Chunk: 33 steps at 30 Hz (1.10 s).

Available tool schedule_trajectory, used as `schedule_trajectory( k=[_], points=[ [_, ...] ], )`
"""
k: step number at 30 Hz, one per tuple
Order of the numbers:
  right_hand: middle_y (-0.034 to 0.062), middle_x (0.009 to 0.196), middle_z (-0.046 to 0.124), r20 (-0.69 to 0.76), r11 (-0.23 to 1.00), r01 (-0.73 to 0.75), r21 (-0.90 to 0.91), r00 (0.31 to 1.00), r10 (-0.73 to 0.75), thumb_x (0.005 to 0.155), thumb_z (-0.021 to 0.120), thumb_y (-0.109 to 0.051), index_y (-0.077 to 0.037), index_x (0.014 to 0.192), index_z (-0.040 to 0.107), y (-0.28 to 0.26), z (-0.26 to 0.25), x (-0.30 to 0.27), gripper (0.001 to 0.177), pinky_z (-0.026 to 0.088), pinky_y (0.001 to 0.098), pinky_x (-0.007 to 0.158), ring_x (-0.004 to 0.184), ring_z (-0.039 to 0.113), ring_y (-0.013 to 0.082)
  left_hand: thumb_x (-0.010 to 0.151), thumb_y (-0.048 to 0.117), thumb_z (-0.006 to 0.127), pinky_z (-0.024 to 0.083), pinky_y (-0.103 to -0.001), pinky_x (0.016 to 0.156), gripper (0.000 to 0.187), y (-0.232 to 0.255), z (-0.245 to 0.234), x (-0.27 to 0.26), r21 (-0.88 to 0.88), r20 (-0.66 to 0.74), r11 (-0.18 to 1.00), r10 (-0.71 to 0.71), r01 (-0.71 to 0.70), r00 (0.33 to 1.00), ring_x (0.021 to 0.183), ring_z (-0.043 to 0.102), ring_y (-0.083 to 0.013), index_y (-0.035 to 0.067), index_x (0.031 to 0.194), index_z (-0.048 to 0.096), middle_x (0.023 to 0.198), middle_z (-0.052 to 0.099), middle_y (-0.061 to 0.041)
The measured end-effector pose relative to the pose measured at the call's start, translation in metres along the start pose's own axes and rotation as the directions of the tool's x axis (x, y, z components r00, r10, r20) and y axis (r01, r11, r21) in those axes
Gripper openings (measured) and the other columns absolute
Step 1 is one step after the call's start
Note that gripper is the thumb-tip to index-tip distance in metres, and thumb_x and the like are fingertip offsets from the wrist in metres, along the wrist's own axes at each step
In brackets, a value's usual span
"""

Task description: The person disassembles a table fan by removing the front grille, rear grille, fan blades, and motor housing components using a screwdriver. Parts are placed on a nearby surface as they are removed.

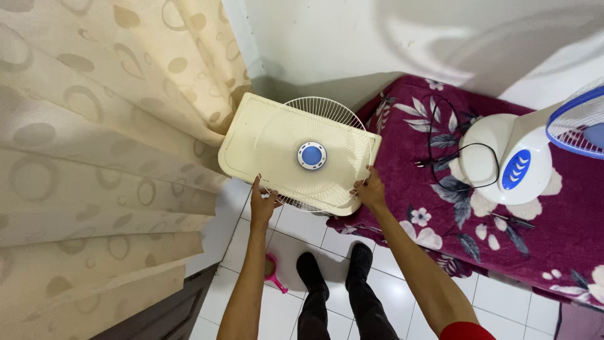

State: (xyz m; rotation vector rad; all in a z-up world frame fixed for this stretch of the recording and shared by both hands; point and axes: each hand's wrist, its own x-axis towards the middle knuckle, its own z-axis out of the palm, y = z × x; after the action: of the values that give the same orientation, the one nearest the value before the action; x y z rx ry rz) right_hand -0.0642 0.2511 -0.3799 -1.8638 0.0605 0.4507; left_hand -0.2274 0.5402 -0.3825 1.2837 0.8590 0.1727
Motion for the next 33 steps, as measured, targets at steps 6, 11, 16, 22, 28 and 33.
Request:
schedule_trajectory(
  k=[6, 11, 16, 22, 28, 33],
  points=[
    [0.0206, 0.099, 0.071, -0.056, 0.998, -0.05, -0.032, 0.997, 0.048, 0.091, 0.064, 0.003, -0.003, 0.151, 0.036, -0.006, 0.005, -0.009, 0.066, 0.065, 0.038, 0.068, 0.081, 0.075, 0.0261, 0.091, 0.003, 0.065, 0.067, -0.034, 0.062, 0.083, 0.005, -0.007, 0.014, 0.175, 0.022, 0.984, 0.031, -0.034, 0.999, 0.085, 0.067, -0.0179, 0.016, 0.161, 0.023, 0.112, 0.054, -0.014],
    [0.0227, 0.106, 0.073, -0.123, 0.924, 0.163, -0.346, 0.969, -0.217, 0.089, 0.074, -0.01, 0.0, 0.144, 0.046, -0.026, -0.01, -0.032, 0.063, 0.061, 0.0428, 0.078, 0.091, 0.074, 0.0317, 0.092, 0.016, 0.074, 0.052, -0.048, 0.092, 0.083, 0.018, -0.014, 0.004, 0.517, 0.015, 0.81, 0.315, -0.277, 0.949, 0.114, 0.056, -0.0373, 0.004, 0.158, 0.026, 0.133, 0.047, -0.024],
    [0.0254, 0.123, 0.068, -0.093, 0.703, 0.493, -0.513, 0.782, -0.616, 0.088, 0.075, -0.011, 0.002, 0.136, 0.054, -0.056, -0.034, -0.063, 0.054, 0.056, 0.0451, 0.094, 0.113, 0.068, 0.039, 0.097, 0.029, 0.068, 0.043, -0.051, 0.108, 0.065, 0.068, -0.006, -0.023, 0.611, 0.253, 0.64, 0.4, -0.466, 0.881, 0.135, 0.045, -0.0404, 0.006, 0.15, 0.04, 0.147, 0.039, -0.027],
    [0.0239, 0.134, 0.062, -0.07, 0.704, 0.494, -0.51, 0.792, -0.607, 0.089, 0.072, -0.013, -0.001, 0.138, 0.055, -0.119, -0.066, -0.124, 0.053, 0.05, 0.0468, 0.104, 0.125, 0.058, 0.0403, 0.095, 0.031, 0.067, 0.038, -0.063, 0.11, 0.064, 0.15, 0.044, -0.087, 0.616, 0.462, 0.342, 0.572, -0.709, 0.678, 0.142, 0.035, -0.0471, 0.004, 0.149, 0.045, 0.154, 0.033, -0.029],
    [0.0254, 0.144, 0.051, -0.05, 0.663, 0.513, -0.546, 0.769, -0.637, 0.092, 0.071, -0.019, -0.003, 0.143, 0.051, -0.178, -0.106, -0.175, 0.057, 0.046, 0.0483, 0.107, 0.132, 0.051, 0.0434, 0.096, 0.037, 0.066, 0.026, -0.075, 0.108, 0.062, 0.211, 0.099, -0.149, 0.564, 0.625, 0.118, 0.585, -0.817, 0.517, 0.146, 0.027, -0.0493, 0.003, 0.145, 0.048, 0.156, 0.03, -0.03],
    [0.0234, 0.145, 0.051, -0.056, 0.621, 0.558, -0.551, 0.718, -0.694, 0.092, 0.072, -0.017, -0.004, 0.141, 0.053, -0.193, -0.158, -0.196, 0.054, 0.045, 0.0495, 0.109, 0.133, 0.052, 0.042, 0.098, 0.038, 0.066, 0.032, -0.065, 0.114, 0.06, 0.237, 0.15, -0.192, 0.441, 0.657, 0.083, 0.649, -0.894, 0.384, 0.146, 0.03, -0.0475, 0.002, 0.144, 0.053, 0.157, 0.034, -0.028]
  ],
)
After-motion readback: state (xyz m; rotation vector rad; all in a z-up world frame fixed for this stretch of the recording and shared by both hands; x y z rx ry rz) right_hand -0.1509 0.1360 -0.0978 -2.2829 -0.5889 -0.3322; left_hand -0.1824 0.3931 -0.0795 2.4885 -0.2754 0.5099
